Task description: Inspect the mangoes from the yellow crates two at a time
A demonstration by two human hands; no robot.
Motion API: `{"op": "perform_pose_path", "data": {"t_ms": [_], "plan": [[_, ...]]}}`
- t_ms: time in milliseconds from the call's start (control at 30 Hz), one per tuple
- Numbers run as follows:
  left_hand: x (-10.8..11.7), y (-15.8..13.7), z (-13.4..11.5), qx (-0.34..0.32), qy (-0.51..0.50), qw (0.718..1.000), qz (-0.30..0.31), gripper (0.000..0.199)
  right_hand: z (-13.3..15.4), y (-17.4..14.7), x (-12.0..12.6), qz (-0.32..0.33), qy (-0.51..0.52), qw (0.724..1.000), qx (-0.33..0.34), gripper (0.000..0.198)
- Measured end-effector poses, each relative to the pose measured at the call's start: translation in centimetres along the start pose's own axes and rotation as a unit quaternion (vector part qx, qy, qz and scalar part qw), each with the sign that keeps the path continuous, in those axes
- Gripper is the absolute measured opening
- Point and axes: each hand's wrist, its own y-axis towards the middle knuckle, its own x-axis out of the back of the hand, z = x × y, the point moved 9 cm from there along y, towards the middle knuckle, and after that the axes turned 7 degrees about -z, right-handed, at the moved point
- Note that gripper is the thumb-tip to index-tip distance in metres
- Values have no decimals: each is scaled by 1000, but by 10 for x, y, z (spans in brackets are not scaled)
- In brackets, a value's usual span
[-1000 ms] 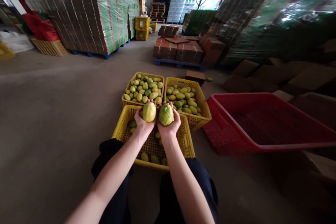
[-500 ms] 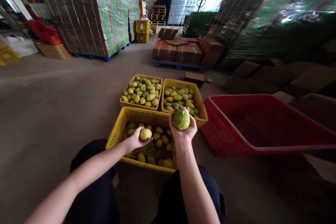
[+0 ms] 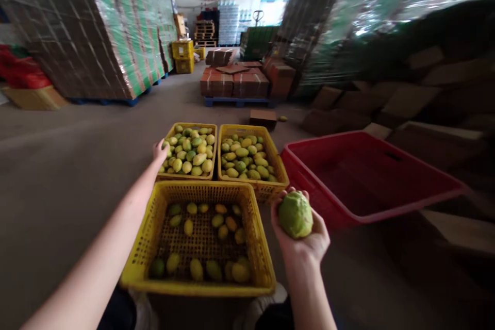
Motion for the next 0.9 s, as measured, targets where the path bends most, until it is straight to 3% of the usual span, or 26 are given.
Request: {"op": "perform_pose_path", "data": {"t_ms": [67,167,267,367,433,467,533,567,600,633,667,700,733,767,900], "plan": [[-22,7,-1,-48,80,996,12,49,-3,3,1,-13,-1,1000,-13,37],[-49,9,17,-85,180,980,31,57,-12,4,2,-35,1,999,-36,39],[-58,6,28,-107,249,962,36,62,-21,5,5,-56,-4,997,-53,39],[-56,-10,18,-154,330,930,37,62,-30,6,4,-52,-22,996,-71,40],[-65,-44,8,-239,410,874,101,60,-37,6,4,-43,-30,995,-85,41],[-76,-73,9,-294,431,832,190,59,-41,5,3,-38,-32,994,-94,42],[-80,-135,22,-329,426,783,312,49,-49,1,1,-25,-33,994,-106,42],[-79,-170,36,-328,425,751,383,43,-53,-1,-2,-14,-35,993,-110,42],[-78,-217,61,-316,427,676,511,44,-58,-3,-4,-2,-38,993,-114,41],[-69,-259,85,-297,423,611,600,46,-62,-6,-6,8,-41,992,-118,40],[-58,-293,104,-279,417,574,647,48,-67,-8,-7,16,-46,991,-124,40],[-49,-320,120,-272,408,562,666,49,-73,-10,-7,22,-55,990,-131,39],[-42,-340,133,-277,398,577,657,49,-80,-11,-6,27,-70,987,-141,39],[-37,-351,143,-286,400,612,620,48,-88,-13,-3,31,-91,984,-150,38],[-21,-360,186,-257,432,729,465,53,-122,-16,32,18,-223,956,-188,29]]}}
